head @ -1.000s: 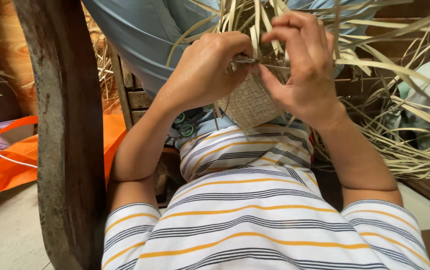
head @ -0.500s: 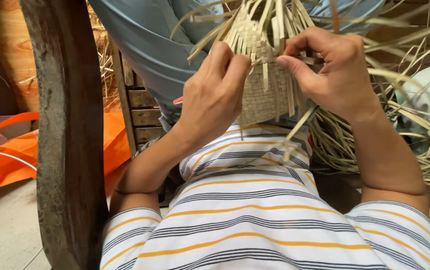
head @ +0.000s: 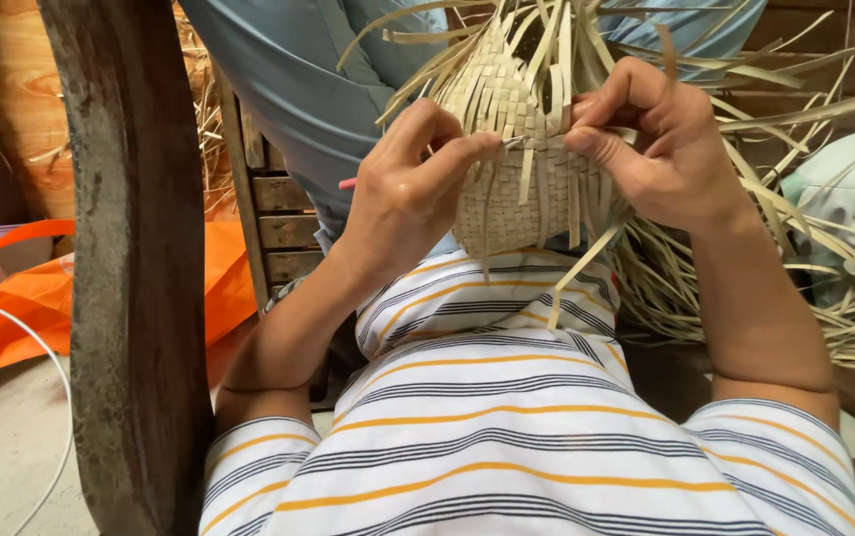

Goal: Weaving dried plant fibers to construct a basket

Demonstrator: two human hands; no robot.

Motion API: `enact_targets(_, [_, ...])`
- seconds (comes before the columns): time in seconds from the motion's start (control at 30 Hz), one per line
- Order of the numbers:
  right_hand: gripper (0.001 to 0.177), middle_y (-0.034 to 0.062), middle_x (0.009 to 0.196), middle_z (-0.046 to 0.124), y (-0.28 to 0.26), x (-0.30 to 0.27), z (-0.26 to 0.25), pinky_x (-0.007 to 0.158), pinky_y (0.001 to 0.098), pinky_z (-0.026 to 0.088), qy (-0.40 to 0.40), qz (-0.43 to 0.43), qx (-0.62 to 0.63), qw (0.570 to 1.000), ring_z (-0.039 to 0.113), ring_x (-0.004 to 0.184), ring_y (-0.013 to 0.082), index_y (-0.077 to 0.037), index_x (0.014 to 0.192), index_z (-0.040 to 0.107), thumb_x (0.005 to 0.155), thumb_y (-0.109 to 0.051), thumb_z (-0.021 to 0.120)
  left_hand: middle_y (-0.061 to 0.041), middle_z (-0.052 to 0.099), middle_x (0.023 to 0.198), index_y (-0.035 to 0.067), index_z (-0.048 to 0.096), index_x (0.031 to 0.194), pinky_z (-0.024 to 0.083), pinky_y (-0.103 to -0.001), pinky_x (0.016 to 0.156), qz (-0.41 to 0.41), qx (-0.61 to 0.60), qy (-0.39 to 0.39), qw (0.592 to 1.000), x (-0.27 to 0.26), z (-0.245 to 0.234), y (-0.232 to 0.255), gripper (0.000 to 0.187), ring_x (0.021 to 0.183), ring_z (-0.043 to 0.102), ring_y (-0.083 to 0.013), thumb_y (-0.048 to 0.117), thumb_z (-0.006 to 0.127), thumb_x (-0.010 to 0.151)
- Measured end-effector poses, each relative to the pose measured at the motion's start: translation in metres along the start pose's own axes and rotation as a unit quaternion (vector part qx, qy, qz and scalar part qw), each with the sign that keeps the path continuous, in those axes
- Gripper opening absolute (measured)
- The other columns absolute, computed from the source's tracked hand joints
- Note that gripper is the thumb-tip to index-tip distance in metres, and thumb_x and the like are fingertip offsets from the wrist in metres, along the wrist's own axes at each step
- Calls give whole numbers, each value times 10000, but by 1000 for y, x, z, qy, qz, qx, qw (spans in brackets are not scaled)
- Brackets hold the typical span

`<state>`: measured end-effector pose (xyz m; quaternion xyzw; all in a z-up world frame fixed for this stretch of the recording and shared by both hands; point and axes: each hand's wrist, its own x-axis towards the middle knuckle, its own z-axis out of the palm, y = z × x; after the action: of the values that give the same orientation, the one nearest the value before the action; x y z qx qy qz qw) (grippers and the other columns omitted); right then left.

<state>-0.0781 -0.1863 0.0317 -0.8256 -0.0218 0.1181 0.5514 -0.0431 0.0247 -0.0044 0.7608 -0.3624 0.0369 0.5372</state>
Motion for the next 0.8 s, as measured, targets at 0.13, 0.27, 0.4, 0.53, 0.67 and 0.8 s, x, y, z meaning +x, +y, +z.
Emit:
enact_targets(0.13, [131, 84, 847, 525, 10, -1, 0, 790, 234, 478, -2, -6, 37, 999, 559, 901, 175, -31, 848, 395, 875, -40, 522, -121, 447, 807, 40, 535, 963, 370, -321, 569, 6, 23, -4, 1000, 2, -4, 4, 259, 667, 430, -240, -144, 531, 780])
enact_targets(0.27, [153, 110, 874, 529, 11, 2, 3, 809, 245, 505, 7, -45, 41, 998, 575, 939, 211, -17, 886, 379, 869, 39, 520, -90, 457, 771, 62, 544, 936, 351, -303, 518, 32, 103, 14, 994, 1, -2, 4, 224, 638, 429, -212, -108, 560, 791])
enact_targets(0.4, [292, 98, 851, 508, 1, 1, 11, 858, 259, 504, 54, -12, 3, 998, 559, 927, 183, -38, 858, 370, 801, 40, 646, -83, 460, 793, 80, 533, 950, 337, -326, 524, 25, 145, -1, 989, 2, -3, 7, 193, 645, 425, -232, -56, 498, 819])
enact_targets(0.53, [365, 124, 880, 546, -1, 5, 16, 790, 250, 512, 68, -2, 28, 997, 581, 893, 183, -59, 889, 339, 760, 92, 645, -79, 454, 799, 89, 533, 956, 334, -339, 519, 15, 168, -2, 986, 0, 1, 9, 183, 645, 418, -238, -33, 502, 824])
enact_targets(0.67, [357, 118, 823, 534, -3, 6, 19, 763, 256, 502, 79, -9, 24, 997, 576, 835, 183, -63, 873, 317, 780, 117, 611, -73, 464, 789, 97, 534, 936, 335, -334, 519, 16, 205, 22, 978, 1, 4, 12, 169, 644, 434, -227, -30, 495, 830])
enact_targets(0.8, [366, 89, 816, 517, 1, 6, 20, 773, 235, 487, 97, 1, 29, 995, 561, 820, 152, -74, 864, 322, 771, 101, 630, -69, 473, 789, 92, 558, 915, 327, -325, 516, 30, 250, 22, 967, 3, 3, 15, 120, 641, 436, -225, 20, 487, 850])
